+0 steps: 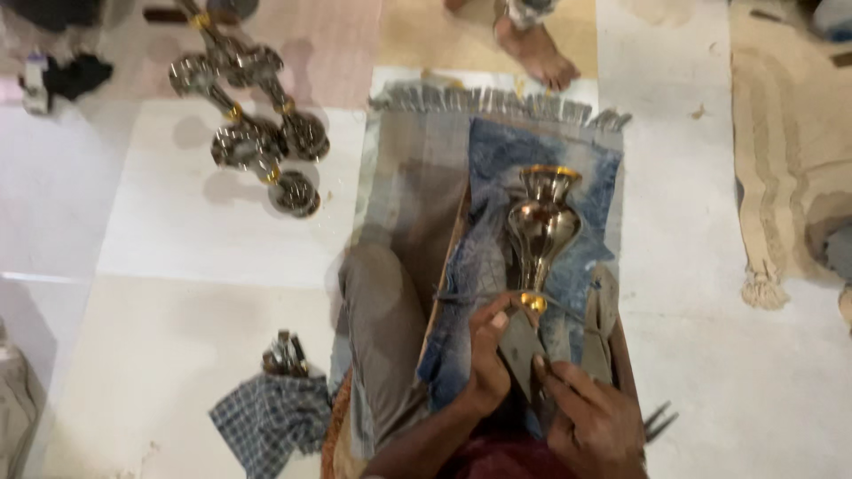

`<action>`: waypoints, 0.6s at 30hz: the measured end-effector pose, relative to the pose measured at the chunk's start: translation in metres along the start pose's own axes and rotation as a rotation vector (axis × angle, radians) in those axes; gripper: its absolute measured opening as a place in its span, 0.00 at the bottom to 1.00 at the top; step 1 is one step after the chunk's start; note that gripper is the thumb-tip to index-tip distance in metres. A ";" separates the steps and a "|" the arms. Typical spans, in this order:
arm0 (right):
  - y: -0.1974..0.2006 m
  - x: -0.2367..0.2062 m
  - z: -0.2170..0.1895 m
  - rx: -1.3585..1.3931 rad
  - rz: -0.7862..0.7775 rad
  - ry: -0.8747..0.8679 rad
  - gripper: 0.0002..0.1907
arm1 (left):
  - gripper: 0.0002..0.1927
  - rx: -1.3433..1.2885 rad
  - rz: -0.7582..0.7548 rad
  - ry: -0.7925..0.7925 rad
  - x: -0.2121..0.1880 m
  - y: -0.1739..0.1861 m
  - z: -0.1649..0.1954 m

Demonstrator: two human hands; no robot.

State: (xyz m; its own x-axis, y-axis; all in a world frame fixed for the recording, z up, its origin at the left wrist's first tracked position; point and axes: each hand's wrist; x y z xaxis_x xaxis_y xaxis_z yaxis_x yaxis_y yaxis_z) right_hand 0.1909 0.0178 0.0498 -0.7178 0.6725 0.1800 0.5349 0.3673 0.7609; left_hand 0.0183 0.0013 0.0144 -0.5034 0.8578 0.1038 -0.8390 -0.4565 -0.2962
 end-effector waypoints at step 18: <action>-0.001 0.003 -0.003 -0.015 0.000 -0.025 0.24 | 0.25 0.008 0.021 0.041 -0.001 -0.001 0.009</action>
State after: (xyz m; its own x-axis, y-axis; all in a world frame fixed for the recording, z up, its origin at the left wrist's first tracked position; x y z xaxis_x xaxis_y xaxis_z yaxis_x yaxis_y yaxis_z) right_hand 0.1868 0.0173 0.0517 -0.7063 0.6885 0.1648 0.5283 0.3577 0.7700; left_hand 0.0178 -0.0011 0.0232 -0.5117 0.8572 0.0582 -0.8302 -0.4759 -0.2902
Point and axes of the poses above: each hand's wrist, its own x-axis towards the middle knuckle, its own y-axis out of the back of the hand, z = x × y, and after that the axes turned 13 degrees about x, right-handed
